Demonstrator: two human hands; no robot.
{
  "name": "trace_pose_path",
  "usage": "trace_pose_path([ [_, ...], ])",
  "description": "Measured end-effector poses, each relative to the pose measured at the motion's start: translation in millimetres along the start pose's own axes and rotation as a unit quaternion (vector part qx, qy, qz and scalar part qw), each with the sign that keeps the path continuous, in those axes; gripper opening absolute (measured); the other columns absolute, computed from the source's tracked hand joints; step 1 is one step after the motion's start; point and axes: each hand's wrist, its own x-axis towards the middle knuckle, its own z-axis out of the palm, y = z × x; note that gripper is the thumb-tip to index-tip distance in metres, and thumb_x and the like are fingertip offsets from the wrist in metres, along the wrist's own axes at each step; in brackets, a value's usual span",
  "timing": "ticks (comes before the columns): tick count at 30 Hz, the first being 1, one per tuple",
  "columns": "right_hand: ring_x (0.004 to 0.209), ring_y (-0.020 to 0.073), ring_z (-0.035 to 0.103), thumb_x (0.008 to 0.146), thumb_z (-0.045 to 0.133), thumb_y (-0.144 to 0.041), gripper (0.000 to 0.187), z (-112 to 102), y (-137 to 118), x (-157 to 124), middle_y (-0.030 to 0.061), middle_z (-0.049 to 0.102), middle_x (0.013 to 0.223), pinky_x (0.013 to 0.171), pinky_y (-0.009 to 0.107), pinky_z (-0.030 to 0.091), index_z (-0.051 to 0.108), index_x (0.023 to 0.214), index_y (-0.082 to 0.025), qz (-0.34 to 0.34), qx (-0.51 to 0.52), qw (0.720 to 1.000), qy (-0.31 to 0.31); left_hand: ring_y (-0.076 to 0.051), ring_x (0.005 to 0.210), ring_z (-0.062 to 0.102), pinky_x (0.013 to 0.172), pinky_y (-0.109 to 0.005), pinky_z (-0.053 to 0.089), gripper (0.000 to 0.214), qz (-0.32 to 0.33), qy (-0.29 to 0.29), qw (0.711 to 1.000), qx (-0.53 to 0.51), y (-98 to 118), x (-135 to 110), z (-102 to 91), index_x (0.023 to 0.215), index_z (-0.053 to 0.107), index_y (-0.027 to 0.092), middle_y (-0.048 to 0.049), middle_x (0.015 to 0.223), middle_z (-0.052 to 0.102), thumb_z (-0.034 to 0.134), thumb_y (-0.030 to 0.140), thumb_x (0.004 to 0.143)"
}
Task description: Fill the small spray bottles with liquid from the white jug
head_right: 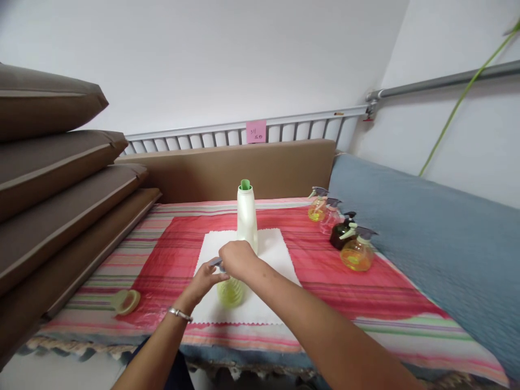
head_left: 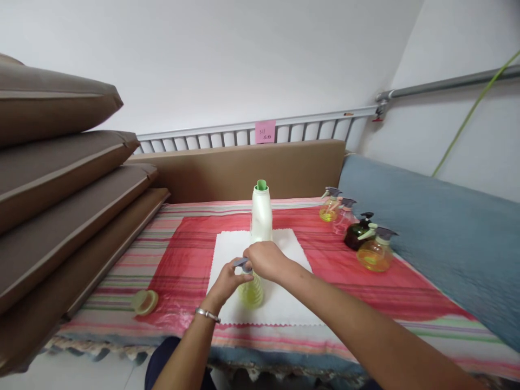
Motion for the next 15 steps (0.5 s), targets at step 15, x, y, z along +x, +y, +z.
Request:
trace_pose_path([
  [15, 0.08, 0.0159, 0.062, 0.086, 0.052, -0.036, 0.024, 0, 0, 1, 0.003, 0.067, 0.086, 0.073, 0.035, 0.049, 0.063, 0.086, -0.015, 0.01, 0.002, 1.0, -0.016, -0.023, 0.092, 0.056, 0.087, -0.033, 0.039, 0.03, 0.037, 0.06, 0.997, 0.031, -5, 0, 6.2, 0.087, 0.065, 0.017, -0.0035, 0.088, 0.064, 0.076, 0.023, 0.06],
])
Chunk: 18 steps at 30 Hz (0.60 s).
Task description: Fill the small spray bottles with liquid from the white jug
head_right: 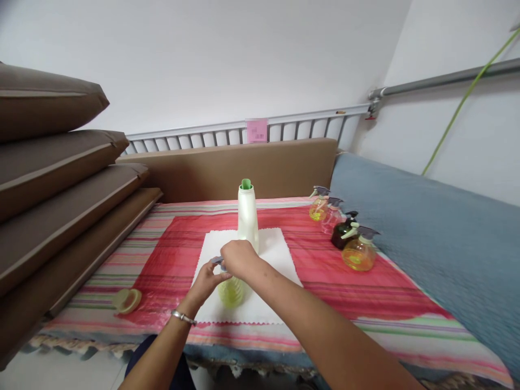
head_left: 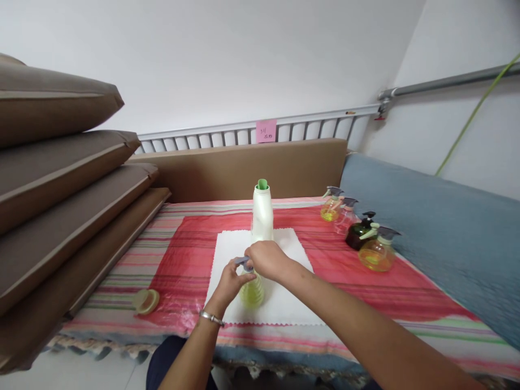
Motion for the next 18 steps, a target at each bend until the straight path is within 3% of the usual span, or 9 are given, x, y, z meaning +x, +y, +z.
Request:
trace_pose_path([
  [11, 0.084, 0.0164, 0.061, 0.086, 0.053, -0.036, 0.023, 3, 0, 1, 0.0032, 0.066, 0.09, 0.077, 0.037, 0.049, 0.062, 0.087, -0.015, 0.014, 0.027, 0.999, -0.01, -0.023, 0.096, 0.056, 0.09, -0.034, 0.04, 0.028, 0.0, -0.052, 0.999, -0.005, -4, 4, -8.5, 0.089, 0.066, 0.018, -0.0039, 0.094, 0.066, 0.073, 0.022, 0.062],
  [15, 0.084, 0.0168, 0.062, 0.086, 0.052, -0.034, 0.022, 3, -3, -1, 0.0034, 0.066, 0.089, 0.077, 0.037, 0.049, 0.062, 0.089, -0.015, 0.034, 0.044, 0.998, 0.007, -0.026, 0.102, 0.055, 0.095, -0.038, 0.036, 0.032, 0.014, -0.009, 1.0, 0.011, -4, -2, -2.5, 0.095, 0.065, 0.018, -0.0068, 0.102, 0.066, 0.072, 0.023, 0.063],
  [18, 0.082, 0.0187, 0.063, 0.084, 0.052, -0.029, 0.019, 6, -7, -3, 0.0051, 0.068, 0.087, 0.073, 0.036, 0.048, 0.062, 0.092, -0.014, 0.057, 0.067, 0.996, 0.032, -0.029, 0.099, 0.056, 0.092, -0.042, 0.037, 0.032, 0.015, 0.065, 0.997, 0.032, -7, -12, 11.5, 0.094, 0.061, 0.016, -0.0088, 0.099, 0.066, 0.07, 0.025, 0.064],
])
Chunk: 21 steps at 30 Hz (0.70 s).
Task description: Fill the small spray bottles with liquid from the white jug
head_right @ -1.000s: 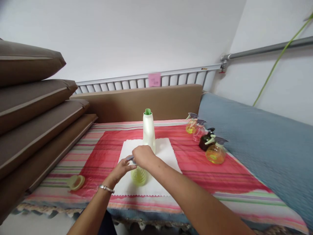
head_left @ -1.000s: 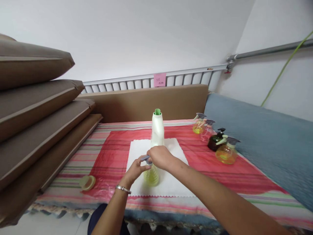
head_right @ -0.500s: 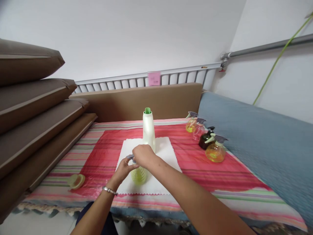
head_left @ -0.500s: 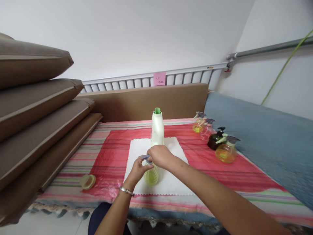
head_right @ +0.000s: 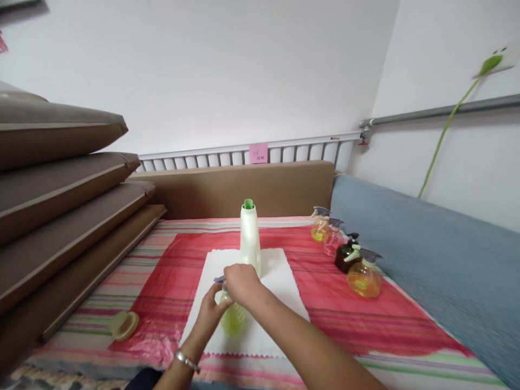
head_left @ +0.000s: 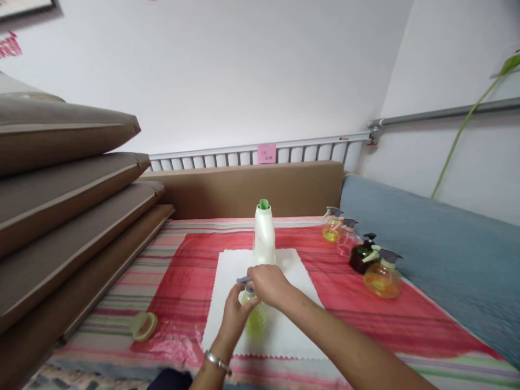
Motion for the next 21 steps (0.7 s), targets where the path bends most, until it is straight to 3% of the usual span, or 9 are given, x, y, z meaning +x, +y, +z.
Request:
trace_pose_path([
  [4, 0.087, 0.0259, 0.064, 0.08, 0.05, -0.025, 0.021, 5, -1, -2, 0.0119, 0.07, 0.088, 0.07, 0.034, 0.045, 0.064, 0.093, -0.015, 0.027, 0.069, 0.997, 0.037, -0.028, 0.09, 0.058, 0.085, -0.04, 0.041, 0.033, -0.028, 0.084, 0.996, 0.012, -4, -10, 13.4, 0.089, 0.059, 0.016, -0.0071, 0.089, 0.066, 0.072, 0.03, 0.061],
  [8, 0.09, 0.0212, 0.063, 0.087, 0.036, -0.042, 0.036, 11, 19, -4, 0.008, 0.069, 0.099, 0.073, 0.029, 0.045, 0.06, 0.104, -0.021, 0.025, 0.191, 0.979, 0.064, -0.029, 0.097, 0.057, 0.091, -0.041, 0.038, 0.034, -0.044, 0.044, 0.997, -0.043, -3, -8, 6.8, 0.095, 0.061, 0.016, -0.0083, 0.097, 0.067, 0.069, 0.03, 0.065],
  [12, 0.076, 0.0135, 0.066, 0.092, 0.017, -0.029, 0.044, 32, 53, -6, 0.0085, 0.068, 0.097, 0.067, 0.024, 0.047, 0.053, 0.113, -0.015, 0.012, 0.301, 0.952, 0.058, -0.029, 0.108, 0.054, 0.096, -0.043, 0.036, 0.041, -0.077, -0.035, 0.99, -0.115, 4, -5, -6.2, 0.105, 0.061, 0.018, -0.0083, 0.109, 0.065, 0.066, 0.032, 0.067],
  [15, 0.083, 0.0139, 0.066, 0.083, 0.038, -0.018, 0.037, 53, 63, -11, 0.0091, 0.067, 0.103, 0.07, 0.022, 0.048, 0.051, 0.117, -0.013, 0.0, 0.347, 0.937, 0.038, -0.031, 0.117, 0.047, 0.101, -0.045, 0.033, 0.047, -0.079, -0.105, 0.982, -0.136, 12, -5, -10.4, 0.108, 0.062, 0.02, -0.0079, 0.119, 0.061, 0.069, 0.035, 0.063],
  [17, 0.095, 0.0128, 0.062, 0.071, 0.058, -0.015, 0.041, 65, 60, -14, 0.0015, 0.065, 0.11, 0.075, 0.017, 0.046, 0.057, 0.112, -0.021, -0.033, 0.368, 0.929, 0.034, -0.033, 0.12, 0.045, 0.104, -0.048, 0.029, 0.048, -0.081, -0.137, 0.977, -0.144, 15, -3, -9.7, 0.108, 0.063, 0.023, -0.0066, 0.119, 0.062, 0.068, 0.039, 0.063],
  [19, 0.097, 0.0129, 0.061, 0.062, 0.07, -0.019, 0.051, 73, 53, -10, -0.0038, 0.065, 0.111, 0.075, 0.015, 0.045, 0.058, 0.11, -0.027, -0.053, 0.377, 0.924, 0.034, -0.035, 0.121, 0.044, 0.105, -0.051, 0.028, 0.051, -0.085, -0.132, 0.977, -0.141, 12, 0, -6.5, 0.107, 0.064, 0.025, -0.0054, 0.116, 0.064, 0.069, 0.046, 0.061],
  [21, 0.093, 0.0163, 0.062, 0.058, 0.071, -0.018, 0.05, 79, 49, -2, -0.0016, 0.068, 0.106, 0.072, 0.019, 0.047, 0.06, 0.107, -0.025, -0.043, 0.372, 0.927, 0.036, -0.036, 0.124, 0.041, 0.105, -0.051, 0.029, 0.064, -0.083, -0.104, 0.979, -0.154, 4, 4, -2.0, 0.112, 0.061, 0.029, -0.0039, 0.117, 0.064, 0.072, 0.054, 0.054],
])
